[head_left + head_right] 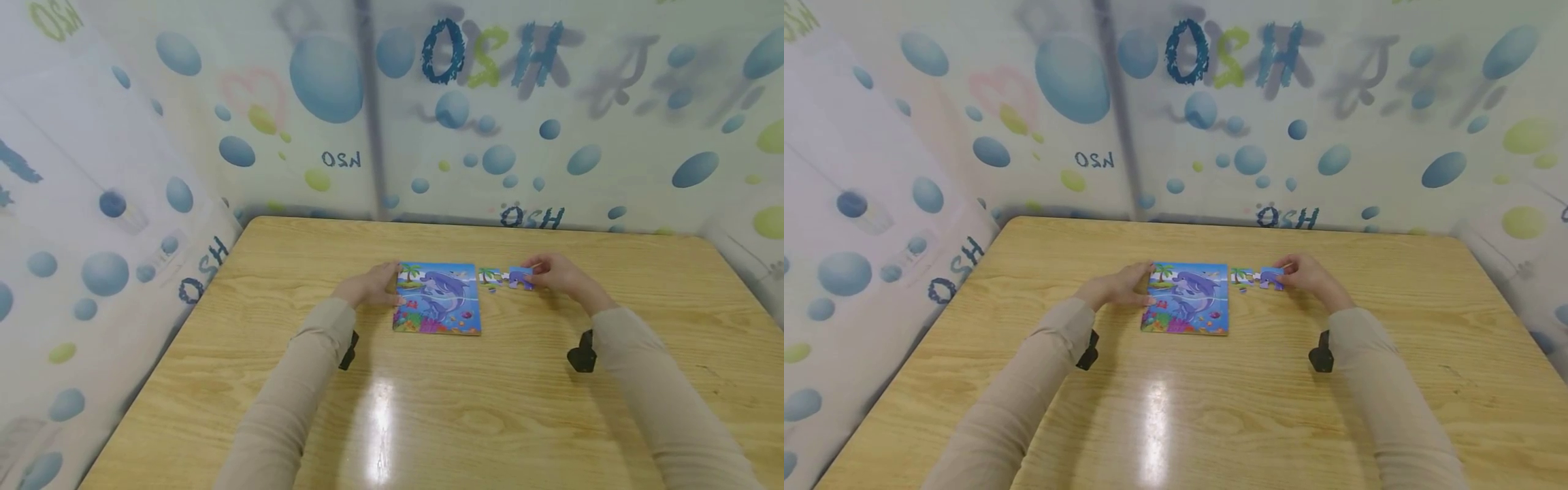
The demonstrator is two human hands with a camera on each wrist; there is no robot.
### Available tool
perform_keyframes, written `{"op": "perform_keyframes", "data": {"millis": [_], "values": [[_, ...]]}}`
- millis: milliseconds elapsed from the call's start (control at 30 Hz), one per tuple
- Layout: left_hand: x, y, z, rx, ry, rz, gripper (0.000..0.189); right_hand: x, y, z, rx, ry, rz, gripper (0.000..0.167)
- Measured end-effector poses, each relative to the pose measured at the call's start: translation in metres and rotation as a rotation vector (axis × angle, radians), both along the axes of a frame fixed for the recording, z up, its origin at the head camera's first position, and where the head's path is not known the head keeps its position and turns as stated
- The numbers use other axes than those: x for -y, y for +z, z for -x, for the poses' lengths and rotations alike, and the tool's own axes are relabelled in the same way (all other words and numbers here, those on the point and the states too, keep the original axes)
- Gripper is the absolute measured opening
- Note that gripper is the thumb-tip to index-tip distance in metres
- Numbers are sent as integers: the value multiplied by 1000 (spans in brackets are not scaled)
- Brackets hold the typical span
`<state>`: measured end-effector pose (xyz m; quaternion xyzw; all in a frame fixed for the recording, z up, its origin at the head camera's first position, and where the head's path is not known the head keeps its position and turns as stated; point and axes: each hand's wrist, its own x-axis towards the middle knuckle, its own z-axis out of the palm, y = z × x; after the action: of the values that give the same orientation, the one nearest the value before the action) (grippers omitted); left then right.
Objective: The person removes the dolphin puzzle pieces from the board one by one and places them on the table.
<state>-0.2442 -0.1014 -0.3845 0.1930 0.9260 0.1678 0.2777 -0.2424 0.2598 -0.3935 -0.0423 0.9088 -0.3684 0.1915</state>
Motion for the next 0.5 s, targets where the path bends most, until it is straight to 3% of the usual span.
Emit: {"op": "perform_keyframes", "data": {"millis": [233,500], "values": [[1,-2,0,3,8,-20,79,-6,-9,8,-56,10,-3,36],[1,-3,1,12,8,-30,82,4,-3,3,-44,-13,-71,33]]}}
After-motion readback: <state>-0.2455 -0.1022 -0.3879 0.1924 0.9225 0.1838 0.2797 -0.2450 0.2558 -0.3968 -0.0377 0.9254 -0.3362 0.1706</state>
